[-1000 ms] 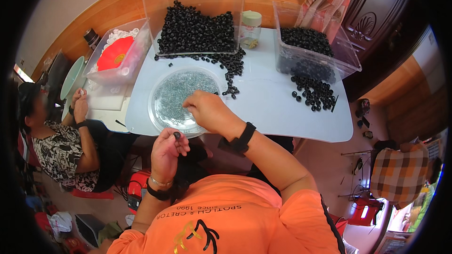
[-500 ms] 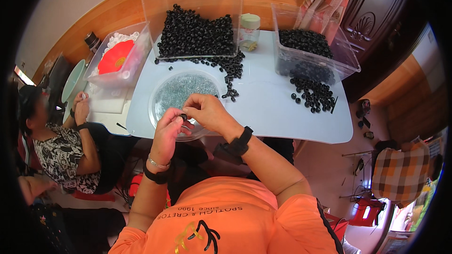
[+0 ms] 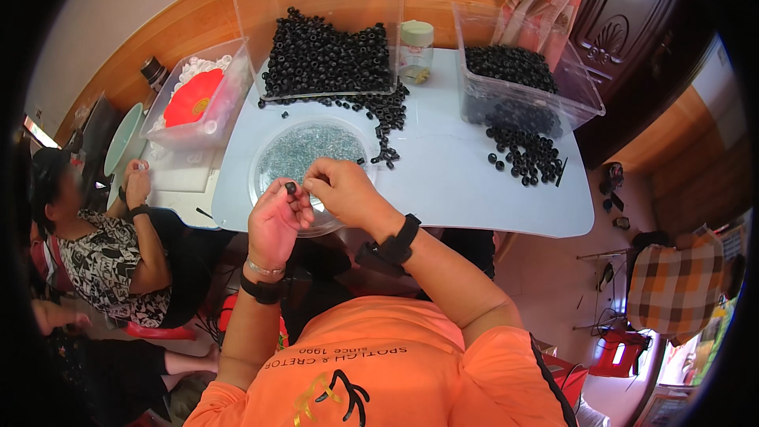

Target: The person picks up a black plastic piece and inserts a small metal part into it before pressing the assembly into a white plastic cap.

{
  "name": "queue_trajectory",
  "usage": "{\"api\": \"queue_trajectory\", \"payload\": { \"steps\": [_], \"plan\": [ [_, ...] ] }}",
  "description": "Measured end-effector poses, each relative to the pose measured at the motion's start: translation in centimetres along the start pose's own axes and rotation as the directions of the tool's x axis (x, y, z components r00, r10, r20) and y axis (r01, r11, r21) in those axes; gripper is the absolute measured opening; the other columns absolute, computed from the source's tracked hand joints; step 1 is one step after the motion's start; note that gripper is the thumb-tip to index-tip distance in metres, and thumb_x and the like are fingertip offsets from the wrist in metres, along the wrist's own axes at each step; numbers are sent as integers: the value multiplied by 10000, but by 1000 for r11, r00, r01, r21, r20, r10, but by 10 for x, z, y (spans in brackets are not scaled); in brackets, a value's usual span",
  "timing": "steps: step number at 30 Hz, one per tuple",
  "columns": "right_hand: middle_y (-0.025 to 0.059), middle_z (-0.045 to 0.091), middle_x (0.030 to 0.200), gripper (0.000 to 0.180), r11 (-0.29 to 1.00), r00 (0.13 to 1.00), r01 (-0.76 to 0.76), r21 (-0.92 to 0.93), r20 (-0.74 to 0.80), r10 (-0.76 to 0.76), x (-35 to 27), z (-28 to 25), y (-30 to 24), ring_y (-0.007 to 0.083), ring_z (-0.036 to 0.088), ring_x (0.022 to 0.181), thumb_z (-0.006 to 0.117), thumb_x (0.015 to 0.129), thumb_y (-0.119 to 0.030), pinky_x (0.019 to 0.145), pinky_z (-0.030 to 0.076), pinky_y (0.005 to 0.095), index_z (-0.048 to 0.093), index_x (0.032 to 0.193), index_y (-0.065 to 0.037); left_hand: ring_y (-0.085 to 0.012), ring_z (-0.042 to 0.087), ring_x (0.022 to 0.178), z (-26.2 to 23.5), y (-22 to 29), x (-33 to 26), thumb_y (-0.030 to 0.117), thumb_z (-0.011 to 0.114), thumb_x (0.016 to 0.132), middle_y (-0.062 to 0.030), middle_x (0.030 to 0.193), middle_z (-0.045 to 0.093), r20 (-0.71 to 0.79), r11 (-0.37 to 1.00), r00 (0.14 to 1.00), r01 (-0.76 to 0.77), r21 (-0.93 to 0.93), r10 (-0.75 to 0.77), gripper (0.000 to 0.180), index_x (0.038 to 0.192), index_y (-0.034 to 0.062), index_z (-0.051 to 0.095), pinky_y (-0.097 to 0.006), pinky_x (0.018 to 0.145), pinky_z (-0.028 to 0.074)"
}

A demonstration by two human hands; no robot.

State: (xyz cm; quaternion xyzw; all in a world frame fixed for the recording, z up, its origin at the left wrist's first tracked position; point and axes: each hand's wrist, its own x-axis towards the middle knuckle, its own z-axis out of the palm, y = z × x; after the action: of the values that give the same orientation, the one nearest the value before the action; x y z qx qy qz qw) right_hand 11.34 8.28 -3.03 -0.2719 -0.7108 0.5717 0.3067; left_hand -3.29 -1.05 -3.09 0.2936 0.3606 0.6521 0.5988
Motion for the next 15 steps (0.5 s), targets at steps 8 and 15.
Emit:
{"api": "queue_trajectory", "payload": {
  "steps": [8, 15],
  "plan": [
    [21, 615, 763, 266, 995, 995, 96, -2, -36, -96, -3, -1, -11, 106, 547, 698, 557, 956, -239, 663, 467, 257, 636, 879, 3, -185, 596, 674, -1, 6, -3, 218, 452, 982, -102, 833, 594, 35, 999, 999, -10, -47, 11, 213, 967, 22, 534, -267, 592, 467],
    [8, 549, 634, 423, 978, 960, -189, 88, 225, 165, -8, -11, -23, 102, 474, 612, 519, 977, -349, 571, 406, 276, 636, 741, -17, -145, 567, 740, 5, 12, -13, 200, 488, 943, -95, 904, 591, 159, 882, 985, -139, 450, 75, 189, 948, 14, 525, -264, 673, 460]
  ]
}}
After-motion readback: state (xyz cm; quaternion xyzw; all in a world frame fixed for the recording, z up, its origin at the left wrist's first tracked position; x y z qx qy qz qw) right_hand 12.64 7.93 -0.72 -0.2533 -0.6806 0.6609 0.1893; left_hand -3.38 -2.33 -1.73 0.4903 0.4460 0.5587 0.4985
